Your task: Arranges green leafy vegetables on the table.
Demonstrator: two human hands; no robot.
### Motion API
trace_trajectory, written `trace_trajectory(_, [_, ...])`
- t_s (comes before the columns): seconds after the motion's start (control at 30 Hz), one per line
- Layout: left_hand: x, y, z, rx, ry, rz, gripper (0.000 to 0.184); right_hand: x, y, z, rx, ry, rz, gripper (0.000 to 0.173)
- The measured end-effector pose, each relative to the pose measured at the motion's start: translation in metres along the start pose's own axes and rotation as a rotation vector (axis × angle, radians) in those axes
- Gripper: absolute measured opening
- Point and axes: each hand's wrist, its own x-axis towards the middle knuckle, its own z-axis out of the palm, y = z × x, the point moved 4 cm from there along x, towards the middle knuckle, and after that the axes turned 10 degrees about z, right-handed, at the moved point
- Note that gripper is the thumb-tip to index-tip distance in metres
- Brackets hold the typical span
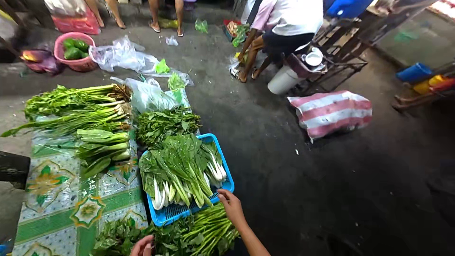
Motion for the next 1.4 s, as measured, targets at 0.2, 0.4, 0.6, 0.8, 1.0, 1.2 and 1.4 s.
trace_trajectory(0.2, [0.083, -0.023, 0.094, -0.051, -0.167, -0.299, 0.037, 0.061, -0.006, 0.053, -0.364, -0.271, 0.211, 0.09])
trace_trajectory(0.4, [0.133, -0.021, 0.159, -0.01, -0.064, -0.477, 0.063, 0.054, -0.01, 0.098, -0.595, -0.196, 0.256, 0.125])
trace_trajectory(0.6, [0.126, -0.019, 0.146, 0.047, -0.156, -0.476, 0.046, 0.068, -0.027, 0.066, -0.402, -0.25, 0.331, 0.08])
trace_trajectory(0.8, [0.081, -0.031, 0.168, -0.392, -0.048, -0.574, 0.05, 0.078, -0.021, 0.04, -0.09, -0.441, 0.374, 0.051])
trace_trajectory(1.0, [0.083, -0.034, 0.201, -0.391, 0.081, -0.542, 0.051, 0.066, -0.016, 0.032, -0.253, -0.419, 0.343, 0.059])
trace_trajectory(1.2, [0.088, -0.029, 0.218, -0.521, 0.088, -0.55, 0.063, 0.065, 0.005, 0.055, -0.32, -0.427, 0.205, 0.082])
trace_trajectory(1.4, [0.091, -0.031, 0.218, -0.731, 0.079, -0.6, 0.06, 0.067, -0.03, 0.061, -0.598, -0.344, 0.31, 0.069])
